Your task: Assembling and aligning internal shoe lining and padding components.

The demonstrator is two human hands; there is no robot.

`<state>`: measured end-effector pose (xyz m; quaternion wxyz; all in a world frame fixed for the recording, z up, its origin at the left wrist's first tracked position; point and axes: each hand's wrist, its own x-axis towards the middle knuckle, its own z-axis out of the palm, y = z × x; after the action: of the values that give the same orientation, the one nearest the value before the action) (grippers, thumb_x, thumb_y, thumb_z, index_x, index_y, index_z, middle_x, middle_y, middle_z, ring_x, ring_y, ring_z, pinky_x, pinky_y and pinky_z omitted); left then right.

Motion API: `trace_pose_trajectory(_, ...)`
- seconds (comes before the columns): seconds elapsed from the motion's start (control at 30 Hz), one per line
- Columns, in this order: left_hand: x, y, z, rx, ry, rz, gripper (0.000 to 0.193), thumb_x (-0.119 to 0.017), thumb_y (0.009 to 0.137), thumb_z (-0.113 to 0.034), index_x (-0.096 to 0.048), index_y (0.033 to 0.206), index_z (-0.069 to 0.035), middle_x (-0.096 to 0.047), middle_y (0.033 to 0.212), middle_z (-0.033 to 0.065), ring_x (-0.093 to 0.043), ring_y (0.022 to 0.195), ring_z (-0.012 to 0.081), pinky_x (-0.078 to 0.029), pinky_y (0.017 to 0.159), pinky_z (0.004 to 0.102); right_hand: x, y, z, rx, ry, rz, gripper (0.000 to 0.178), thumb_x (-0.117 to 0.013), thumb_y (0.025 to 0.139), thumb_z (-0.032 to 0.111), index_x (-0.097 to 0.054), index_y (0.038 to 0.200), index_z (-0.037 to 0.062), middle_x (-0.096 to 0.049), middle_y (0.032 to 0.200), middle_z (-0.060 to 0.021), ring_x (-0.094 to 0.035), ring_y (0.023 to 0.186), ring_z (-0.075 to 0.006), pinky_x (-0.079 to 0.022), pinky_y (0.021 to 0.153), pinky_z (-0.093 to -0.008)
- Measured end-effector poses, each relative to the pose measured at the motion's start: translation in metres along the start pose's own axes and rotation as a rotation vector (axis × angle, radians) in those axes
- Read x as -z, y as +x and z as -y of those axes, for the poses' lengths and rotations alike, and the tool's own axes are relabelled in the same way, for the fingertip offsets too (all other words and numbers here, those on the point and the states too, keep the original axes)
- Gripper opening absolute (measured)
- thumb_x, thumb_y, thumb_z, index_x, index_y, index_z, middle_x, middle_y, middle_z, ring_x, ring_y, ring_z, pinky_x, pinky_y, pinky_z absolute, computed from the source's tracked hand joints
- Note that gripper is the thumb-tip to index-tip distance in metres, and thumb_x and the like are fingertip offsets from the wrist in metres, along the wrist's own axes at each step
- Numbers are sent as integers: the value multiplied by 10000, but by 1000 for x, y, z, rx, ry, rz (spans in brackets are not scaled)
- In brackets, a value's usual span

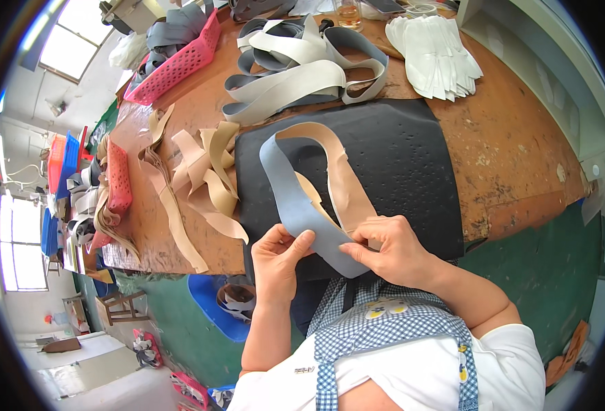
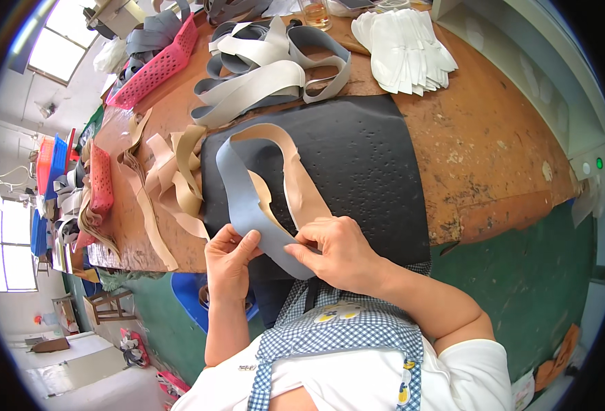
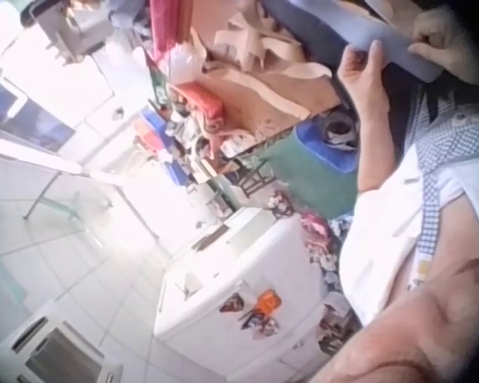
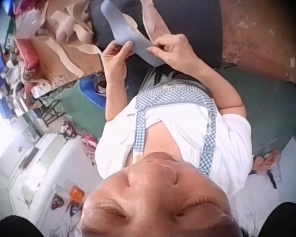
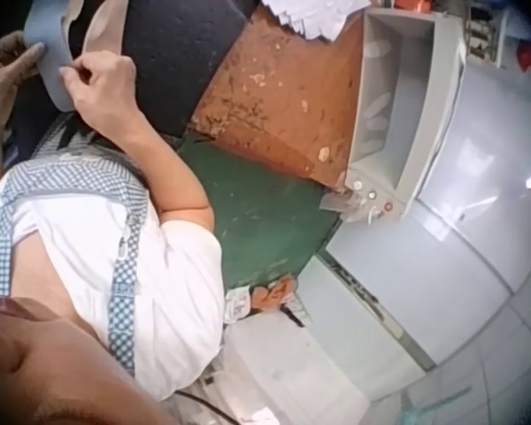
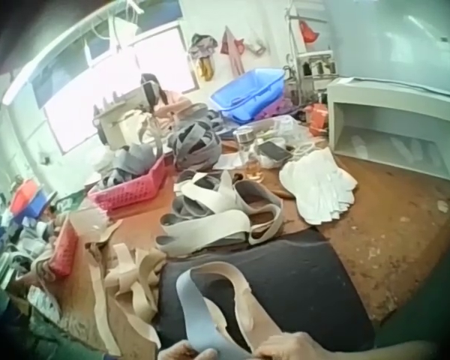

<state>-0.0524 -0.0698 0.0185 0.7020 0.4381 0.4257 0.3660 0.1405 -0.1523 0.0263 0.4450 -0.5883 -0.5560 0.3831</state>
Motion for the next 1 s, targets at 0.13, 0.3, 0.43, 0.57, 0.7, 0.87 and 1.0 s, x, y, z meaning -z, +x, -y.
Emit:
trace_pose_trajectory(0.13, 1, 0, 3, 1, 4, -18, 137, -752, 859, -49, -689, 962, 16, -708, 897, 53, -661, 797, 103, -554, 749, 254, 3, 1, 6, -115, 98, 57, 158, -738, 860, 112, -703, 823, -37, -681, 712, -100, -607, 635, -103, -474, 561, -274)
trace_pose_trajectory(0.3, -10, -9, 11, -28, -13, -8, 141, -752, 837, 15, -697, 966, 31, -713, 911, 58, -651, 811, 93, -525, 774, 230, 0, 9, 7, -205, 161, 67, 182, -733, 877, 137, -708, 865, -43, -701, 736, -89, -615, 665, -69, -486, 578, -245)
trace_pose_trajectory(0.43, -2, -5, 8, 27, -50, -20, 150, -743, 856, -16, -684, 987, 26, -705, 907, 52, -653, 801, 96, -531, 756, 235, -2, 5, 5, -186, 118, 86, 185, -736, 878, 145, -713, 859, -37, -691, 703, -76, -597, 623, -59, -474, 546, -240)
trace_pose_trajectory(0.57, 3, -1, 7, 68, -64, -13, 152, -736, 874, -61, -678, 997, 5, -698, 891, 40, -650, 776, 95, -544, 716, 242, 0, 2, 9, -222, 120, 140, 185, -730, 885, 145, -710, 874, -39, -702, 728, -80, -615, 642, -65, -491, 570, -238)
trace_pose_trajectory(0.7, 1, -5, 8, 79, -64, 21, 141, -736, 874, -61, -678, 985, 3, -700, 892, 45, -656, 787, 99, -550, 723, 245, -4, 6, 10, -199, 229, 85, 180, -724, 889, 138, -706, 911, -41, -713, 772, -87, -642, 688, -76, -517, 623, -236)
trace_pose_trajectory(0.87, 1, -3, 4, 100, -117, 43, 128, -730, 876, -54, -670, 975, 0, -704, 899, 60, -670, 800, 116, -568, 750, 273, -5, 8, 10, -189, 245, 90, 183, -706, 886, 140, -695, 889, -42, -709, 737, -119, -679, 663, -134, -537, 617, -278)
trace_pose_trajectory(1.0, 3, -2, 1, 116, -117, 34, 122, -720, 880, -46, -665, 979, -1, -708, 907, 68, -679, 796, 128, -577, 756, 292, -6, 8, 11, -191, 239, 105, 178, -706, 883, 134, -694, 895, -43, -712, 748, -120, -680, 671, -130, -540, 623, -273)
